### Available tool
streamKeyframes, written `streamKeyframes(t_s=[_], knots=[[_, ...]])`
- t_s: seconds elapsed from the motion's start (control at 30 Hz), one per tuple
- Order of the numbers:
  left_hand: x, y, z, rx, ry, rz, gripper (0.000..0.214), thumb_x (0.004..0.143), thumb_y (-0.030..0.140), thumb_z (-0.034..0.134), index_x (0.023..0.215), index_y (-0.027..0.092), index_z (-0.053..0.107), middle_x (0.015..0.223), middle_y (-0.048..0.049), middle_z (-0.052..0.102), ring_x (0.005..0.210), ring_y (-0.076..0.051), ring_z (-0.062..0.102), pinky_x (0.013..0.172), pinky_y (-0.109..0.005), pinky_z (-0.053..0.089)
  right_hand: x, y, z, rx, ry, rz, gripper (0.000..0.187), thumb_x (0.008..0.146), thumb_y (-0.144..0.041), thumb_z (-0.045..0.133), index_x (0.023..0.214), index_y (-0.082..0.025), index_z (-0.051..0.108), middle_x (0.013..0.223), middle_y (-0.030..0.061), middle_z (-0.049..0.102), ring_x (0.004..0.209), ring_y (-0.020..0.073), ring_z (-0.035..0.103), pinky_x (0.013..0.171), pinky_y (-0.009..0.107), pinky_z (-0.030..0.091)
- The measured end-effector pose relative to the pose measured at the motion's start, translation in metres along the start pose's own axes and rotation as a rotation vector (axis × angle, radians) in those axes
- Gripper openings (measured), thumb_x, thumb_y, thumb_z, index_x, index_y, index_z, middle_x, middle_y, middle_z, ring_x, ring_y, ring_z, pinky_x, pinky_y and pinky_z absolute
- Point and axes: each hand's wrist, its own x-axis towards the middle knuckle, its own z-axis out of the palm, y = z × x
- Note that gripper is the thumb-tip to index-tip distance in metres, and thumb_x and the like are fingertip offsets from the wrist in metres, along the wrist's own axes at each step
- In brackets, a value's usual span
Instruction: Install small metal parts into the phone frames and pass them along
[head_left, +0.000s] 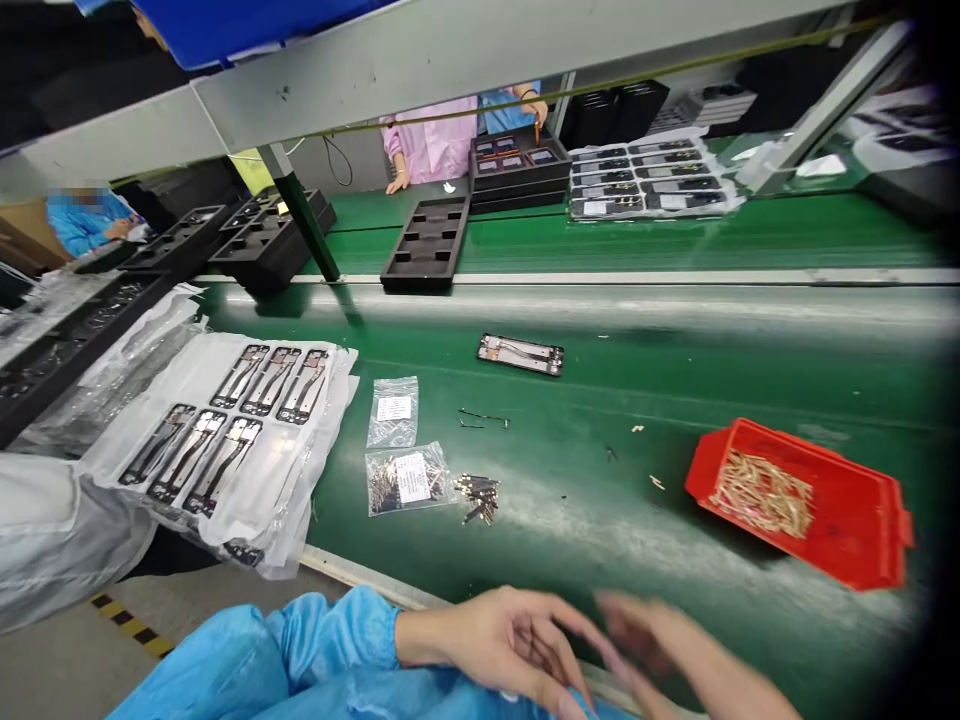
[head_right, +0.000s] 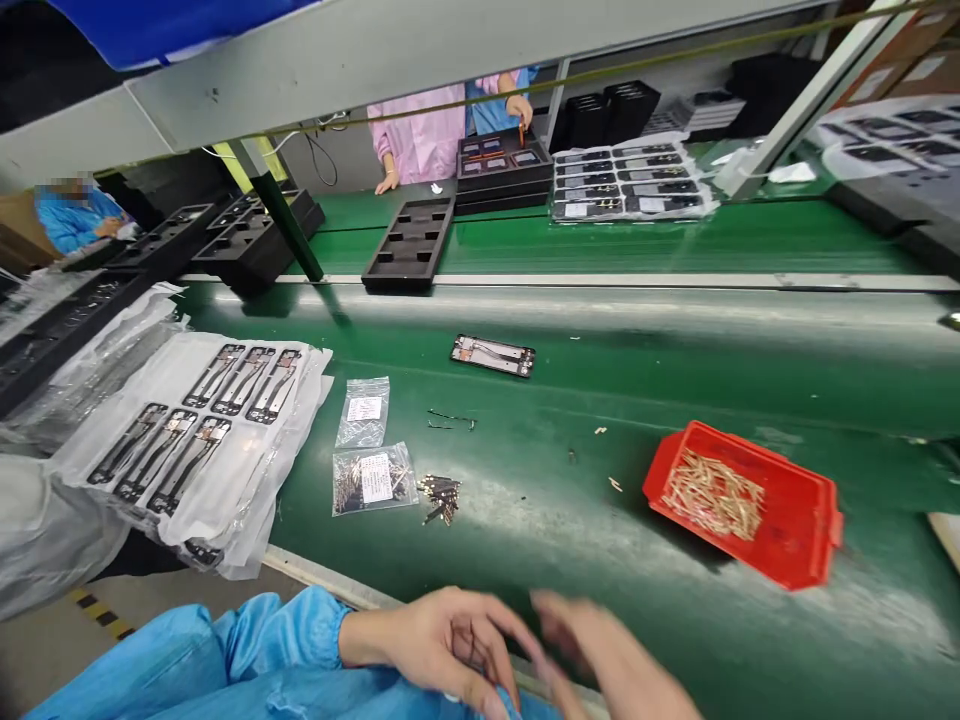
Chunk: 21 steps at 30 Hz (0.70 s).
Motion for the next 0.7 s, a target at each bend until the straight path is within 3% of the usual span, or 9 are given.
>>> streamKeyframes(t_s=[0.03,0.1,0.2,0.27,0.3,0.4,0.53,0.63,0.7], knots=[[0.001,0.004,-0.003,-0.05,0.061,0.025,0.099,0.071,0.041,0.101,0.156,0.023,0.053,0.09,-0.0057,0.079,0.068,-0.017,0.077,0.073,-0.03,0.066,0.042,-0.016,-0.006,-0.034,-0.141,-0.139,0.051,0.079,-0.071,0.073,0.121,-0.043,0.079,0.115,0.0088,0.079,0.103,0.0367,0.076,0.09,0.054,0.066],[0.002,0.014,-0.009,-0.123,0.183,0.068,0.113,0.069,0.03,0.103,0.163,0.026,0.039,0.088,-0.0044,0.08,0.062,-0.015,0.076,0.064,-0.025,0.063,0.137,-0.052,-0.013,-0.175,-0.285,-0.298,0.068,0.073,-0.066,0.08,0.13,-0.031,0.075,0.131,0.0121,0.074,0.117,0.0371,0.071,0.102,0.053,0.061],[0.001,0.028,-0.012,-0.149,0.292,0.106,0.1,0.072,0.026,0.101,0.155,0.02,0.047,0.089,-0.0074,0.08,0.063,-0.015,0.076,0.064,-0.024,0.062,0.267,-0.085,-0.012,-0.337,-0.146,-0.243,0.076,0.079,-0.063,0.078,0.138,-0.015,0.067,0.15,0.0211,0.059,0.139,0.0406,0.054,0.119,0.056,0.045],[-0.001,0.032,-0.011,-0.144,0.321,0.096,0.092,0.075,0.027,0.1,0.152,0.018,0.051,0.09,-0.0089,0.081,0.066,-0.016,0.077,0.067,-0.025,0.062,0.322,-0.084,-0.003,-0.408,-0.063,-0.154,0.088,0.081,-0.063,0.081,0.146,-0.008,0.057,0.158,0.0286,0.047,0.148,0.0478,0.04,0.122,0.066,0.033],[-0.002,0.034,-0.01,-0.14,0.323,0.08,0.089,0.076,0.028,0.099,0.151,0.017,0.052,0.092,-0.0099,0.081,0.068,-0.016,0.077,0.068,-0.026,0.062,0.338,-0.078,0.002,-0.444,-0.048,-0.101,0.092,0.079,-0.063,0.084,0.145,-0.005,0.056,0.156,0.0322,0.046,0.146,0.0512,0.039,0.12,0.07,0.032],[-0.003,0.034,-0.008,-0.144,0.286,0.031,0.086,0.08,0.031,0.097,0.152,0.018,0.052,0.098,-0.0116,0.081,0.074,-0.017,0.079,0.071,-0.027,0.062,0.355,-0.056,0.011,-0.532,-0.024,0.004,0.09,0.073,-0.067,0.091,0.13,-0.004,0.063,0.141,0.0343,0.055,0.136,0.053,0.046,0.113,0.071,0.035],[0.0,0.034,-0.005,-0.132,0.252,-0.007,0.08,0.083,0.034,0.094,0.15,0.018,0.054,0.1,-0.0113,0.082,0.077,-0.018,0.079,0.076,-0.029,0.063,0.342,-0.048,-0.003,-0.546,0.016,-0.05,0.053,0.096,-0.059,0.071,0.118,-0.011,0.066,0.12,0.0228,0.068,0.114,0.0384,0.061,0.101,0.05,0.047],[0.003,0.036,-0.002,-0.091,0.251,-0.021,0.075,0.083,0.038,0.093,0.146,0.017,0.058,0.099,-0.0113,0.082,0.077,-0.017,0.078,0.076,-0.029,0.062,0.299,-0.051,-0.024,-0.531,0.1,-0.131,0.037,0.105,-0.048,0.058,0.123,-0.016,0.063,0.111,0.0171,0.071,0.103,0.0343,0.064,0.091,0.042,0.048],[0.004,0.037,0.001,-0.048,0.249,-0.02,0.074,0.084,0.039,0.093,0.146,0.016,0.059,0.099,-0.0118,0.082,0.077,-0.017,0.078,0.076,-0.028,0.062,0.249,-0.045,-0.034,-0.476,0.126,-0.191,0.036,0.104,-0.048,0.058,0.122,-0.018,0.062,0.101,0.0127,0.072,0.092,0.0314,0.066,0.082,0.038,0.048]])
